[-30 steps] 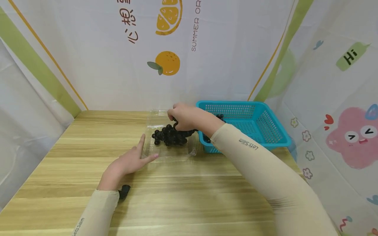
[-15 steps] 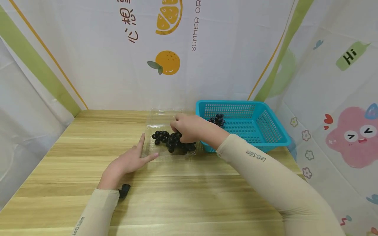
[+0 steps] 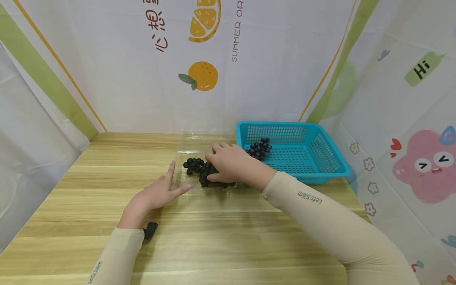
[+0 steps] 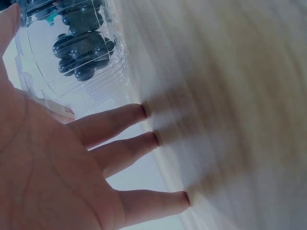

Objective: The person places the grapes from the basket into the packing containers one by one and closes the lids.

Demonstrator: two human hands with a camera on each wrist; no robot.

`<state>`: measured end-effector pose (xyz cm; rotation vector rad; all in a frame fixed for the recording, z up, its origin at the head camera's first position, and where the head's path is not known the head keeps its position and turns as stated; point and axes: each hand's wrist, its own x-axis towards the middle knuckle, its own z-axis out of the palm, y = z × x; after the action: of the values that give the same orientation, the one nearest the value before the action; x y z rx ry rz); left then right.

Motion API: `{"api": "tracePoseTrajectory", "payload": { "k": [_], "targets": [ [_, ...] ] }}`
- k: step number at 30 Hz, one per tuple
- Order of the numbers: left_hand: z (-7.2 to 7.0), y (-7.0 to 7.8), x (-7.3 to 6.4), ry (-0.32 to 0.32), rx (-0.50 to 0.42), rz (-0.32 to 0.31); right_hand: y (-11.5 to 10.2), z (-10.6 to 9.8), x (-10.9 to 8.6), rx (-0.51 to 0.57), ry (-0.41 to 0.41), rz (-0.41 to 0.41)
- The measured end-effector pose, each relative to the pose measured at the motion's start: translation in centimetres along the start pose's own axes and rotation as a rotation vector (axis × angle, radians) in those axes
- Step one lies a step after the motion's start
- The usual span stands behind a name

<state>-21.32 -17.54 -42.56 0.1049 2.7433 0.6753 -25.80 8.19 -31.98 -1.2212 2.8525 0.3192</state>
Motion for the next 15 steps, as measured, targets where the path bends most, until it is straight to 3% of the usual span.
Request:
{"api": "tracePoseTrajectory", "payload": {
  "k": [4, 9, 15],
  "targets": [
    [0.0, 0.0, 0.0, 0.007, 0.005, 0.0, -0.8, 0.3, 0.1, 0.065, 0.023, 0.083],
    [0.0, 0.0, 0.0, 0.006, 0.007, 0.001, -2.1, 0.7, 0.4, 0.167, -0.094, 0.239],
    [0.1, 0.0, 0.0, 0.004, 0.007, -0.001, -3.3, 1.5, 0.7, 0.118, -0.179, 0.296]
  ]
}}
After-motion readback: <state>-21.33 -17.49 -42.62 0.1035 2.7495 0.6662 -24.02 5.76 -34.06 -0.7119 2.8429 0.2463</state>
